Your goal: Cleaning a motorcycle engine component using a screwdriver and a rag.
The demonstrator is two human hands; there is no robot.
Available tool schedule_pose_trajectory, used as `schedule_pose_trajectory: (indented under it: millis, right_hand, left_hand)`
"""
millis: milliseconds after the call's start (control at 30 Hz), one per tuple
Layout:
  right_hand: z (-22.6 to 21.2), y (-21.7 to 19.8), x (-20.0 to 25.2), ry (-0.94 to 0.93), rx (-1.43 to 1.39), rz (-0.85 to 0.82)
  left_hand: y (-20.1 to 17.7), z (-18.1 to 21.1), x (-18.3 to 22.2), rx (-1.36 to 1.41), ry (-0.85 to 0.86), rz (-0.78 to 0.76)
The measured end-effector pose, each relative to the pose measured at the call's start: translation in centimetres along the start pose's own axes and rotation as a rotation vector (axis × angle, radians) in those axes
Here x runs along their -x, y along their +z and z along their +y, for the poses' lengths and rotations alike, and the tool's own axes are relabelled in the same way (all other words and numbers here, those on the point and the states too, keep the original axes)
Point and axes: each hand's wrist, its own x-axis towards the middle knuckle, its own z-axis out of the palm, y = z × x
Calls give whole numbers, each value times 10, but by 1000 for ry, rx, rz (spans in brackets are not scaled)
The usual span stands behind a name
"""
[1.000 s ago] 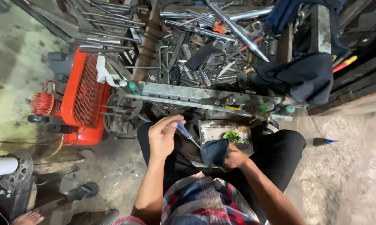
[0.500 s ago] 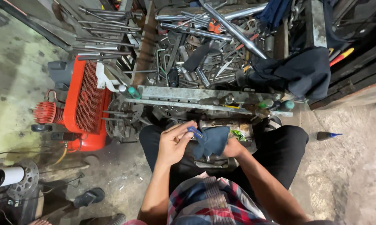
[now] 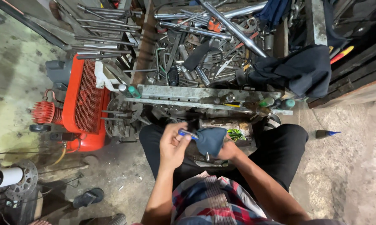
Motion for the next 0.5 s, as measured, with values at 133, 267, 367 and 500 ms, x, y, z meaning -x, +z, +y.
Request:
schedule_pose_trajectory:
  millis: [133, 267, 367, 500]
  right_hand:
    - [11, 9, 23, 326, -319, 35]
    - [12, 11, 18, 287, -157, -38]
    - [0, 10, 9, 254, -87, -120]
    - [-13, 8, 7, 100, 230, -141]
  left_hand:
    - [-5, -3, 1, 132, -229, -79]
    - [-6, -23, 7, -14, -89, 119]
    - [-9, -44, 15, 71, -93, 278]
    - [-9, -48, 14, 79, -96, 468]
